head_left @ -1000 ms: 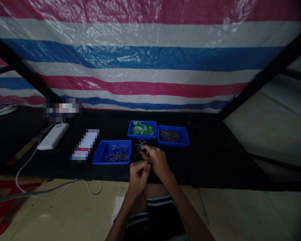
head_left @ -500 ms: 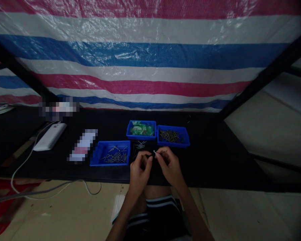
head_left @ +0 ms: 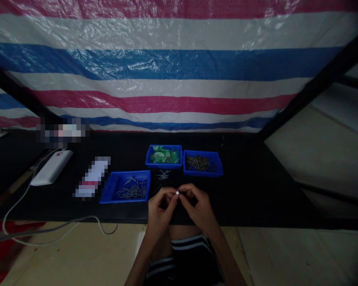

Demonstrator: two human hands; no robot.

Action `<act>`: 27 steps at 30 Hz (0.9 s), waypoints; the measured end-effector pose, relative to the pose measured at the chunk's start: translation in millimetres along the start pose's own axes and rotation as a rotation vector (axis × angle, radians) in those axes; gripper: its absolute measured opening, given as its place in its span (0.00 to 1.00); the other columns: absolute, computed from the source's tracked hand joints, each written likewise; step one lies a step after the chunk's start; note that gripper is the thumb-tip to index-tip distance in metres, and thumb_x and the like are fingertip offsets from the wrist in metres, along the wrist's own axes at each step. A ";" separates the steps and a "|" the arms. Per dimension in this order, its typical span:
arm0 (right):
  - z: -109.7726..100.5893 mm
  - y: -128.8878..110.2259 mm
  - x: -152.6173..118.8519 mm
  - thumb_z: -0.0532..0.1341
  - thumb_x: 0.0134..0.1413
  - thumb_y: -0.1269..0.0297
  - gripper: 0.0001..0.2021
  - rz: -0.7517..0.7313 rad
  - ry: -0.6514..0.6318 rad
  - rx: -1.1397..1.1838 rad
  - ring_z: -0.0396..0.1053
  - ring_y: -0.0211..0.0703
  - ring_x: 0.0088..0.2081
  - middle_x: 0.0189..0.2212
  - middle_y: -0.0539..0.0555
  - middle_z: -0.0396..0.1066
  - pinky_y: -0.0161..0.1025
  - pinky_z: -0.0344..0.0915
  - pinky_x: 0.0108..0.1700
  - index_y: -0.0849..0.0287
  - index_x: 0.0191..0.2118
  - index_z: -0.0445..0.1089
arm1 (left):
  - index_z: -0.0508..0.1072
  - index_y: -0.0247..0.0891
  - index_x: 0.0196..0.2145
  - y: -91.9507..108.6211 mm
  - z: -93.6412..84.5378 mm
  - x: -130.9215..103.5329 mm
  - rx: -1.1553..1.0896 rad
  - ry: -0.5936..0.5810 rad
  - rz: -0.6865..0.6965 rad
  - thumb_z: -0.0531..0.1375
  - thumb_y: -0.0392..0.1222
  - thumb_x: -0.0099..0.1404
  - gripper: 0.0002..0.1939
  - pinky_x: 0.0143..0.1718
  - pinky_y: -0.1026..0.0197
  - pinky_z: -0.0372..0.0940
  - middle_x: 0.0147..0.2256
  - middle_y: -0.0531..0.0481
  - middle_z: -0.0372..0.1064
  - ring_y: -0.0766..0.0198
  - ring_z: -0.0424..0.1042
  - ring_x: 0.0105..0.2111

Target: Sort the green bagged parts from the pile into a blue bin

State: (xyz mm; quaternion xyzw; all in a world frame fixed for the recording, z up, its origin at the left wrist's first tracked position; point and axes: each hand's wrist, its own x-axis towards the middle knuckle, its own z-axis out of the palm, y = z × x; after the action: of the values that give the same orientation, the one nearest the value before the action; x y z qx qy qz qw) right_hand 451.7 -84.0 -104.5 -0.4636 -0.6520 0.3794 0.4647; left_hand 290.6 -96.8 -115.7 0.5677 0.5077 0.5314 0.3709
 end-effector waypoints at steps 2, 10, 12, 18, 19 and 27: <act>0.0 0.1 0.0 0.64 0.62 0.71 0.07 -0.018 -0.008 -0.002 0.70 0.37 0.31 0.34 0.49 0.78 0.33 0.66 0.36 0.54 0.44 0.77 | 0.79 0.38 0.40 -0.4 0.0 -0.6 0.021 -0.016 0.019 0.65 0.42 0.70 0.05 0.31 0.68 0.65 0.30 0.53 0.74 0.69 0.71 0.28; 3.3 12.5 1.2 0.64 0.63 0.72 0.10 -0.079 0.000 0.014 0.77 0.42 0.38 0.37 0.52 0.81 0.38 0.72 0.43 0.52 0.44 0.82 | 0.78 0.38 0.39 3.5 1.8 0.9 0.064 -0.052 0.084 0.65 0.39 0.70 0.02 0.29 0.68 0.64 0.29 0.54 0.73 0.70 0.69 0.26; 4.0 14.6 0.8 0.64 0.63 0.73 0.11 -0.088 0.006 0.012 0.78 0.42 0.38 0.37 0.51 0.82 0.39 0.72 0.47 0.51 0.44 0.82 | 0.78 0.38 0.39 4.5 2.1 1.5 0.064 -0.053 0.087 0.65 0.38 0.70 0.02 0.28 0.69 0.64 0.28 0.55 0.72 0.70 0.68 0.25; 3.9 11.1 -0.9 0.67 0.60 0.72 0.11 -0.007 0.046 0.002 0.76 0.40 0.34 0.37 0.50 0.81 0.34 0.71 0.37 0.52 0.46 0.82 | 0.76 0.39 0.39 6.1 1.6 1.3 0.043 -0.047 0.056 0.64 0.39 0.70 0.03 0.28 0.69 0.63 0.27 0.55 0.71 0.70 0.67 0.24; 3.7 10.2 -1.0 0.67 0.60 0.72 0.10 0.001 0.055 -0.002 0.75 0.39 0.33 0.35 0.50 0.81 0.34 0.70 0.35 0.53 0.44 0.82 | 0.76 0.39 0.39 5.8 1.7 1.0 0.042 -0.045 0.051 0.64 0.40 0.70 0.03 0.28 0.69 0.63 0.27 0.56 0.71 0.70 0.67 0.25; 2.6 9.3 -0.8 0.67 0.60 0.71 0.08 -0.016 0.051 -0.024 0.73 0.39 0.31 0.33 0.50 0.79 0.34 0.69 0.36 0.54 0.42 0.82 | 0.74 0.39 0.40 2.9 2.9 0.1 0.010 -0.065 0.024 0.64 0.42 0.71 0.04 0.29 0.68 0.63 0.27 0.56 0.70 0.69 0.68 0.26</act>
State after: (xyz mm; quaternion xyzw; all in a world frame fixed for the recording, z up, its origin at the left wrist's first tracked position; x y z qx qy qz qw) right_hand 451.7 -82.3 -114.0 -0.4736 -0.6482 0.3556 0.4786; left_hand 293.9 -97.0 -113.4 0.5927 0.4913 0.5143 0.3779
